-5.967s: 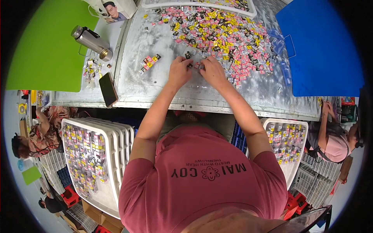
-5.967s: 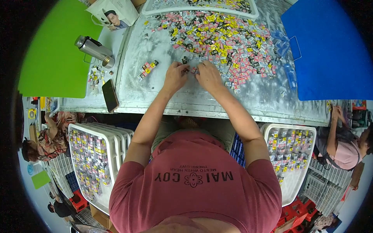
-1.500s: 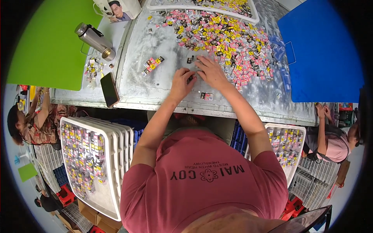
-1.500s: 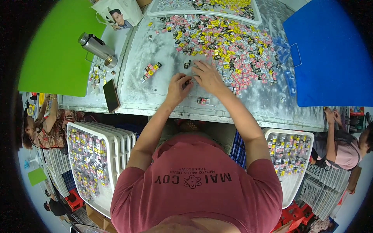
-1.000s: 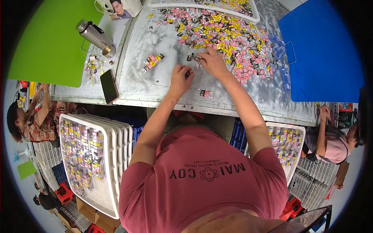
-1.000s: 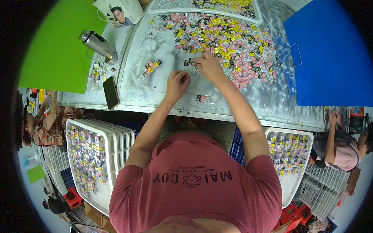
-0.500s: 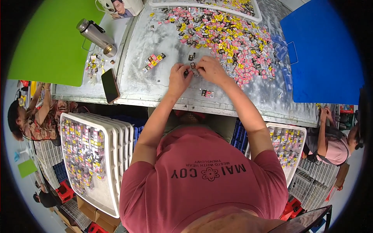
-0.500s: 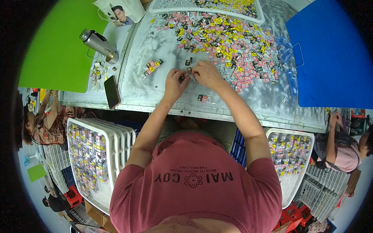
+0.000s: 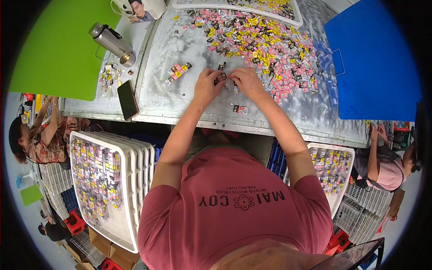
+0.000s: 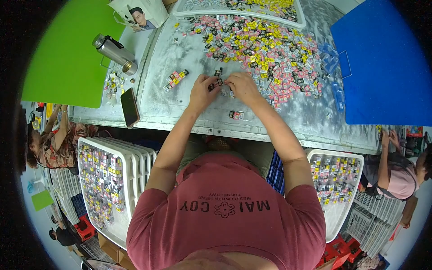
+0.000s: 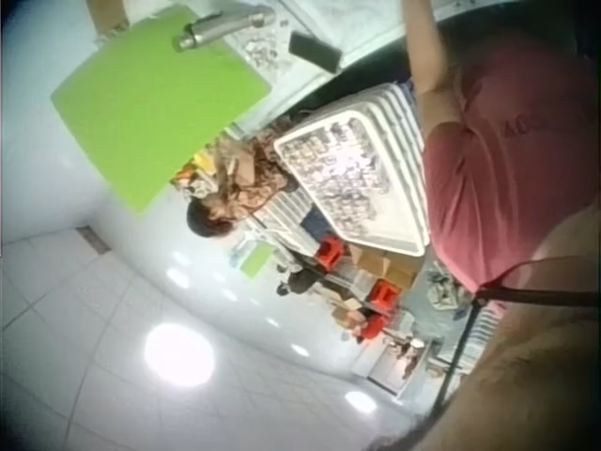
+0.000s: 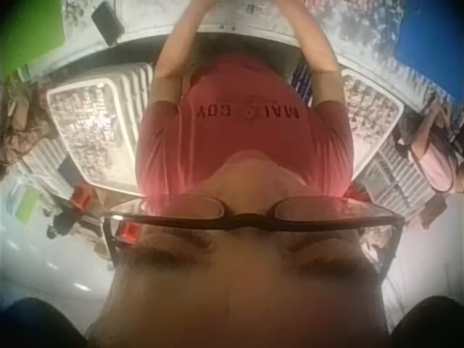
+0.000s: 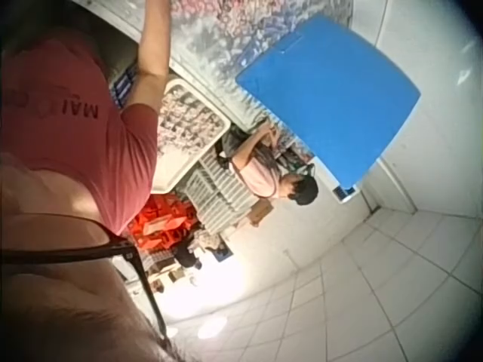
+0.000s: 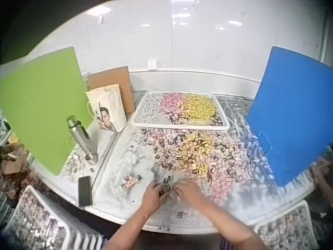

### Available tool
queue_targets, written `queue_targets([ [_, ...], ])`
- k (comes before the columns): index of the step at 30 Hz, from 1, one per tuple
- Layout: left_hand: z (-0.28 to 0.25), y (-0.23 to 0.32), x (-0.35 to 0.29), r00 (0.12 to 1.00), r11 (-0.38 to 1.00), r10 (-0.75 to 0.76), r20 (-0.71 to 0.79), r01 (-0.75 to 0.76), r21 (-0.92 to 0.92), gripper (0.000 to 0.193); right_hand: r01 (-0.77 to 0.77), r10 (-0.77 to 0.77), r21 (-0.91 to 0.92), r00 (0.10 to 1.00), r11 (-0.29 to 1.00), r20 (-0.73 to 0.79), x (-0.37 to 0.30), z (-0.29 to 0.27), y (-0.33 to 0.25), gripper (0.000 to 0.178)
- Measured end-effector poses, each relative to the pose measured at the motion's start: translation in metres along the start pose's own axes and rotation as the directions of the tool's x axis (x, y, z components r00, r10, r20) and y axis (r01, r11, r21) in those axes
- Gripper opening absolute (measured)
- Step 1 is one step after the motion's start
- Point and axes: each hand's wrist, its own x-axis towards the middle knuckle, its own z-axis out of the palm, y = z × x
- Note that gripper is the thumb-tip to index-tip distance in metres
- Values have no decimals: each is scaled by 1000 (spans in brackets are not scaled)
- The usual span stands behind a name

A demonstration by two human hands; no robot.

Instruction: Sorting and arranging small colorful plastic toy parts on a workbench into groups and then placing them into a tray.

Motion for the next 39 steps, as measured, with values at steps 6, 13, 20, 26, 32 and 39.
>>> queue_targets([
  [6, 5, -1, 2, 1000, 997, 9, -25, -7, 77, 32, -84, 84, -11, 996, 996, -24, 5, 4, -4, 12],
  [13, 3, 0, 0, 998, 997, 46, -32, -43, 68, 28, -93, 93, 95, 996, 991, 3, 5, 6, -5, 14],
  [20, -3, -6, -9, 993, 993, 110, -47, -108, 46, 27, -76, 70, 38, 989, 996, 132, -12, -11, -20, 24],
  [26, -13, -10, -21, 991, 991, 121, -54, -118, 58, 28, -7, 11, -33, 995, 999, 101, -25, -7, -12, 21],
  [32, -25, -13, -38, 993, 996, 88, -82, -88, 10, 29, 84, -81, -80, 996, 993, 39, -13, 5, -26, 19],
  [39, -22, -17, -46, 980, 993, 120, -158, -118, 23, 31, 64, -61, -37, 994, 997, 91, -4, 13, -34, 26],
])
